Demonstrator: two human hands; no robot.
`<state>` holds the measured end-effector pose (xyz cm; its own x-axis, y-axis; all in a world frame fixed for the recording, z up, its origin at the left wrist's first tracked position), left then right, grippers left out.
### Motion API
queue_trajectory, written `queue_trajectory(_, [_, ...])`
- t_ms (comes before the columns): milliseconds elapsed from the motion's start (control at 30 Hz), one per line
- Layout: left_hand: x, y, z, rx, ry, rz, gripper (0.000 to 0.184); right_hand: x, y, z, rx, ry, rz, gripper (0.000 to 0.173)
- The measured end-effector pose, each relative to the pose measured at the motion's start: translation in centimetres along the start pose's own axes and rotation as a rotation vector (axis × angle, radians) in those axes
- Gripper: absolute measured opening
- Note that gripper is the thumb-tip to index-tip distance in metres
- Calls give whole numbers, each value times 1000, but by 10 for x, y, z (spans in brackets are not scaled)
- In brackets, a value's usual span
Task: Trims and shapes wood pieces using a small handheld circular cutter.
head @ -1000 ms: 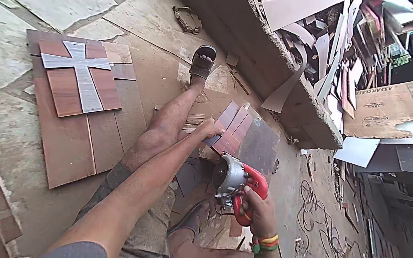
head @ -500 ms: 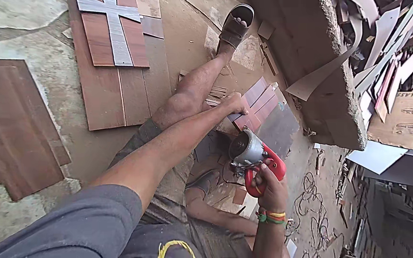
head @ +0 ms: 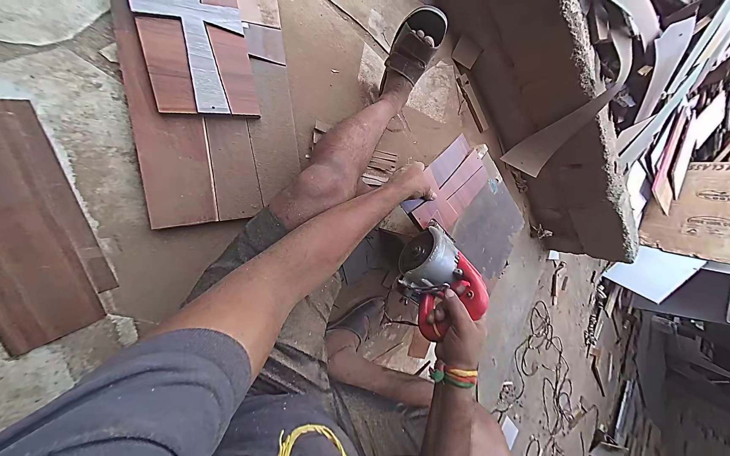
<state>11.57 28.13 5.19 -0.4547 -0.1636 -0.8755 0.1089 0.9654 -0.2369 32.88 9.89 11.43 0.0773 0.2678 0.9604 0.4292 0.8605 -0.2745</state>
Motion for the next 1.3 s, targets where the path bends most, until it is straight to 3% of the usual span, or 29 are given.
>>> queue_trajectory(67, [30,50,43,208,52,-158,70,-1,1,-1,1,-12,-14,17])
queue_trajectory(133, [35,61,50,304,82,-249,71,-2,2,0,10,-21,-8,17])
queue_trajectory(700, [33,61,51,286,142,-244,74,1,2,6,5,-37,-7,17])
queue_trajectory(800, [2,9,8,94,103,-133,61,1,1,7,6,-35,-9,16])
queue_trajectory(867, [-51,-60,-62,369,37,-296,54,2,0,8,10,-32,-12,14])
queue_trajectory(967, [-72,-88,-91,430,-5,-359,50,2,-1,8,17,-29,-18,13])
queue_trajectory(1033, [-53,-62,-65,378,20,-293,53,2,0,8,19,-26,-21,14])
queue_trajectory(1100, [0,6,4,88,76,-120,57,1,0,8,16,-31,-21,14])
queue_trajectory(1167, [29,53,45,237,111,-209,68,0,1,7,10,-34,-21,14])
queue_trajectory(1300, [31,59,49,293,121,-253,72,0,1,7,2,-36,-22,13])
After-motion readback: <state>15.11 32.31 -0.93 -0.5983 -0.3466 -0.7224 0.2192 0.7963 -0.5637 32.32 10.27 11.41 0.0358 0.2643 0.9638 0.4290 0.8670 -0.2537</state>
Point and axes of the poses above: each hand's wrist, its own y-axis towards the middle knuckle, its own z-axis out of the palm, x = y × z, the point moved 7 cm from there along y, towards the middle knuckle, and after that the axes turned 10 degrees about y, right-handed, at the moved point
